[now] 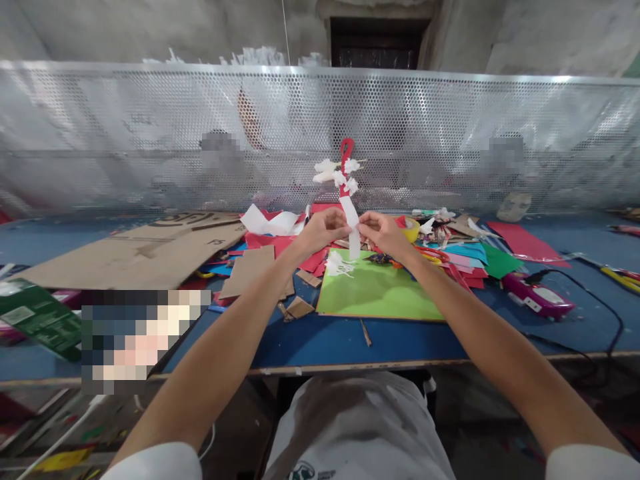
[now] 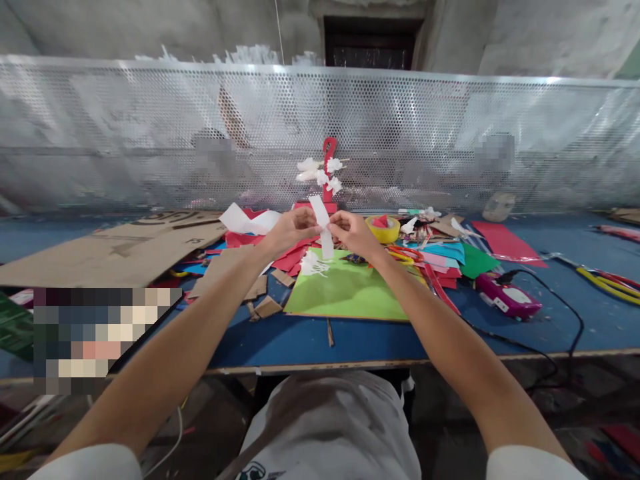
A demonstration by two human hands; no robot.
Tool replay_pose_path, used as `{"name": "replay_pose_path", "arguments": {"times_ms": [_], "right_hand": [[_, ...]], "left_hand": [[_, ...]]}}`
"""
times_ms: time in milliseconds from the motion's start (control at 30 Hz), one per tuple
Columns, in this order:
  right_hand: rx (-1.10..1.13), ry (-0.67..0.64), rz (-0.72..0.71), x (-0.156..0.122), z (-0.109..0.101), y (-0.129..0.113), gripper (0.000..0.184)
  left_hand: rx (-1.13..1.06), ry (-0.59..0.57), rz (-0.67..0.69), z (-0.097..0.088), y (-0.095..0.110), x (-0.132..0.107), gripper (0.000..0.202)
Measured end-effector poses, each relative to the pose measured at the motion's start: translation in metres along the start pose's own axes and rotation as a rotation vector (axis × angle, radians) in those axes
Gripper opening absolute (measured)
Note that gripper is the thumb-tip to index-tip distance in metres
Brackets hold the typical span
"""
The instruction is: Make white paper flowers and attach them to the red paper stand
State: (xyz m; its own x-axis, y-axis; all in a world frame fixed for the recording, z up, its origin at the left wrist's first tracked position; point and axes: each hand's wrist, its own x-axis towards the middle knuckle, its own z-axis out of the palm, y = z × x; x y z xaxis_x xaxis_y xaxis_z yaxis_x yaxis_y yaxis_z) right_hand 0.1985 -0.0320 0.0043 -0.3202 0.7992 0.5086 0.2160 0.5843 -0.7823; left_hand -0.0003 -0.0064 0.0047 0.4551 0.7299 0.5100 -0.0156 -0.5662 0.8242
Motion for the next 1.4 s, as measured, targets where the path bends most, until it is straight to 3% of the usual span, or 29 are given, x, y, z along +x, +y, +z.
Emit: {"name": "replay_pose_path", "arguments": {"times_ms": [1033, 1400], "right_hand": [[-0.029, -0.018, 0.017, 0.0004, -0.0031, 0.0010, 0.024], [0.033, -0.024, 0.028, 0.0023, -0.0037, 0.0074, 0.017]], "left_hand": [[0.035, 0.037, -0.017, 0.0009, -0.0025, 0.0007, 0.022], [0.039, 0.036, -0.041, 0.0011, -0.0034, 0.0012, 0.025]]}}
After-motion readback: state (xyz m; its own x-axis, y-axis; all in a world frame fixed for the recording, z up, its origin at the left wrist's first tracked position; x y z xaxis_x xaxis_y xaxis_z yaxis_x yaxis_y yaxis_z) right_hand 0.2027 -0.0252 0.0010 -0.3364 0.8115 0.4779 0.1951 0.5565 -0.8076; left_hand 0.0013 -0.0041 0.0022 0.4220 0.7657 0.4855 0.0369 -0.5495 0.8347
